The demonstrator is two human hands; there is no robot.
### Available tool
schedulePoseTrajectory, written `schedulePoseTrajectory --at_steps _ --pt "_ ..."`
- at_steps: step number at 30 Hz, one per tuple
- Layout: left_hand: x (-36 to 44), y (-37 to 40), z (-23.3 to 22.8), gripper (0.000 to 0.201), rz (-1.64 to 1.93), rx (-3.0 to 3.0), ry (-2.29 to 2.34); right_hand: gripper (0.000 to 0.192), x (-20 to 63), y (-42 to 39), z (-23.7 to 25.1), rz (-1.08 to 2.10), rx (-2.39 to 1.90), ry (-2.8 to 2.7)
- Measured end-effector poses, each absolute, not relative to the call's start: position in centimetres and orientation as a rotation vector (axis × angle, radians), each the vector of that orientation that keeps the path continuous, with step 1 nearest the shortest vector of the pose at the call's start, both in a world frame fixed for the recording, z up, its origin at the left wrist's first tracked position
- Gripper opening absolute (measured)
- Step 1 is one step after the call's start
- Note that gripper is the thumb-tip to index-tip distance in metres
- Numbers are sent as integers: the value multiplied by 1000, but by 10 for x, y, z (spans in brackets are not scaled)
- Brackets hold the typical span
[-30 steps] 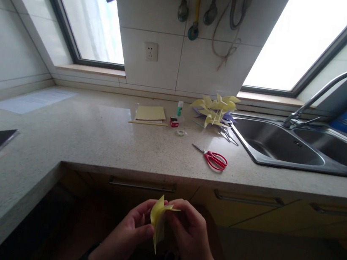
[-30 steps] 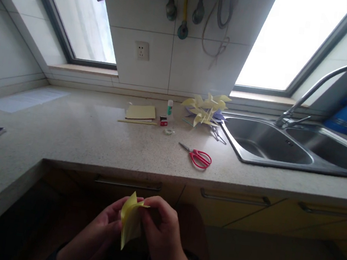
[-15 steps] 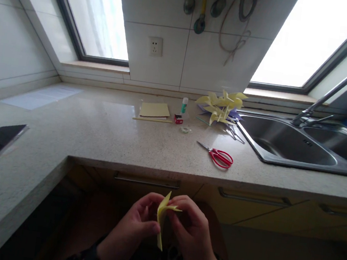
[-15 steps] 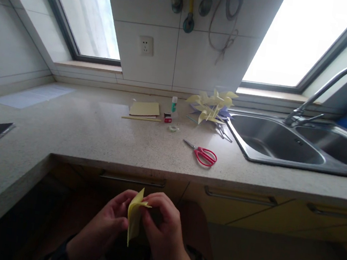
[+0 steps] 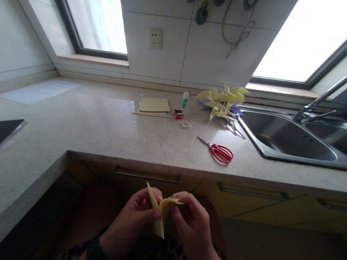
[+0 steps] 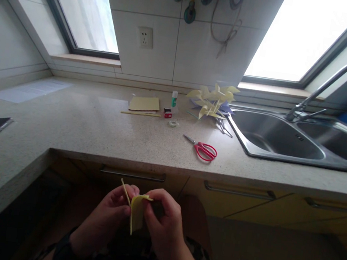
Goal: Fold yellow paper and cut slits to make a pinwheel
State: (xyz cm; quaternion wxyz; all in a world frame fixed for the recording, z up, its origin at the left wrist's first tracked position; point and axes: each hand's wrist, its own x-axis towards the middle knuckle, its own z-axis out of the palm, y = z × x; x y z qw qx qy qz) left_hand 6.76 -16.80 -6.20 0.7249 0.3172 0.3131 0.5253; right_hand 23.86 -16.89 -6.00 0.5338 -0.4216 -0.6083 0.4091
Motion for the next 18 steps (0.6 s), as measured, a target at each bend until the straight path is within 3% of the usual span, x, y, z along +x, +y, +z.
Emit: schedulePoseTrajectory --at_steps 18 --pt "63 -171 -59 29 1384 606 925 8 239 -170 -69 893 -1037 -1208"
